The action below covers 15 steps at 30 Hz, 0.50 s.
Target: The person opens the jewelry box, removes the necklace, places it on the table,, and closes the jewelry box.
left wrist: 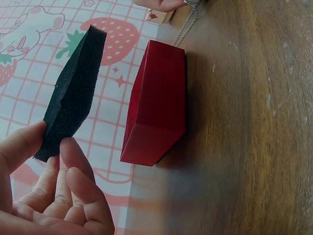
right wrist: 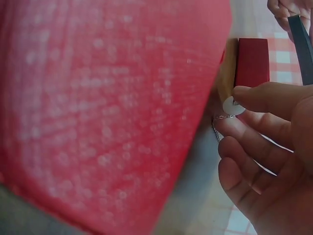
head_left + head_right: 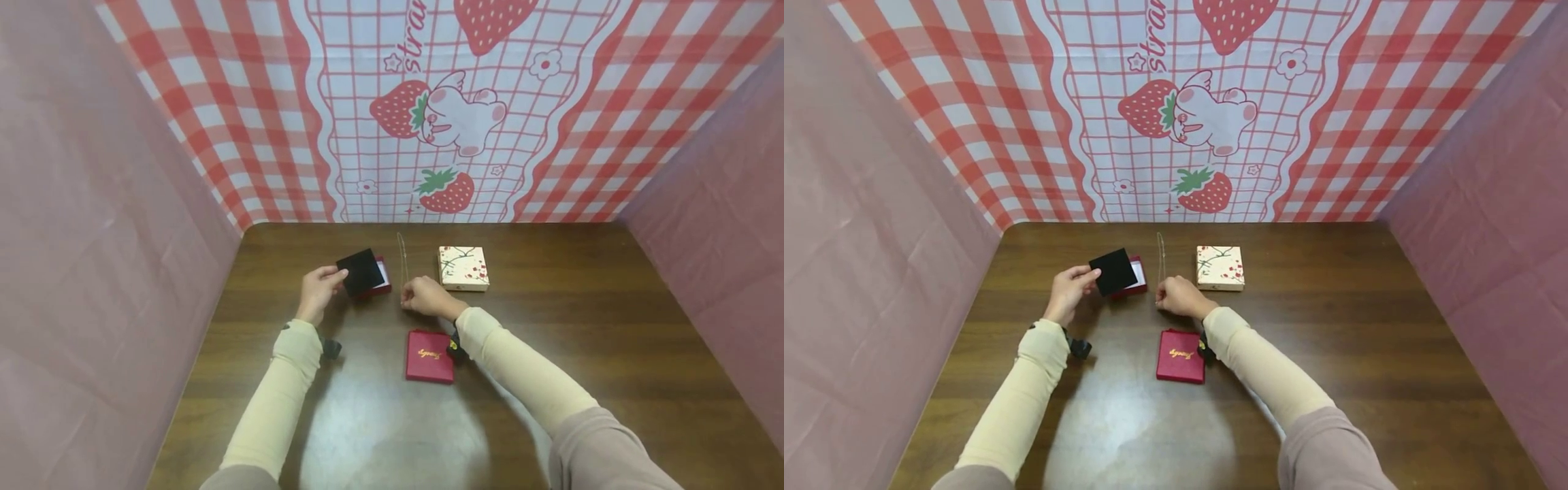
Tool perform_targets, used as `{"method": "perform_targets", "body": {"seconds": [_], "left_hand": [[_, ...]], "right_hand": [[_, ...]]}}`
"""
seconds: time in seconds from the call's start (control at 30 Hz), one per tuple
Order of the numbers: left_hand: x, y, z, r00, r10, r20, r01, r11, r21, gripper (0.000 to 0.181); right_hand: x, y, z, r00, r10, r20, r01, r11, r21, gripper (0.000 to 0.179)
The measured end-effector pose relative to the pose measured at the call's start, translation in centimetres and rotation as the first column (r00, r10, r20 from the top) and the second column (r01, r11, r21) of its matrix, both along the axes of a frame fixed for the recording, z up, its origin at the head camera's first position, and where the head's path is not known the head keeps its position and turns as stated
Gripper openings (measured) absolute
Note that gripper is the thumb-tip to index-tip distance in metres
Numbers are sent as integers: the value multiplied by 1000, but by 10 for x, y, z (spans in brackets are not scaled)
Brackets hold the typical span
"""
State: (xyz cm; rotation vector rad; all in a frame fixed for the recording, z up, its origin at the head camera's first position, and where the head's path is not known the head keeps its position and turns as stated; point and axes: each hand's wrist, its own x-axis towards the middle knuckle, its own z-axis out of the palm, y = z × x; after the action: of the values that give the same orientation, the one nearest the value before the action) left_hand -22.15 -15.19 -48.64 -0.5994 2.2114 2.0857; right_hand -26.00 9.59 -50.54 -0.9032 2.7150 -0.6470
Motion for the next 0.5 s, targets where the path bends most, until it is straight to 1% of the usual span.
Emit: {"method": "perform_targets", "body": {"seconds": [0.13,0.23,0.3,0.37,0.47,0.5], "left_hand": [[-1,0,0,1000,-6,1,6,1000,-7,43],[-1,1,-2,1000,-3,-14,3,1000,-14,43],[0,1,-2,999,1,-40,-1,1000,-8,44],[0,1,-2,999,0,-45,-1,1000,-10,45],[0,1,-1,1000,-4,-21,4,1000,-7,45],[-1,2,-1,1000,-7,0,7,1000,-15,43]], "right_hand": [[2,-1,1,1000,1,14,-1,1000,12,7],[4,-1,2,1000,5,15,-6,1000,17,8],[4,-1,2,1000,10,10,-10,1000,22,8],[5,-1,1,1000,12,7,-12,1000,26,7],[6,0,-1,1000,16,4,-16,1000,23,8],[6,0,-2,1000,17,4,-17,1000,20,8]]}}
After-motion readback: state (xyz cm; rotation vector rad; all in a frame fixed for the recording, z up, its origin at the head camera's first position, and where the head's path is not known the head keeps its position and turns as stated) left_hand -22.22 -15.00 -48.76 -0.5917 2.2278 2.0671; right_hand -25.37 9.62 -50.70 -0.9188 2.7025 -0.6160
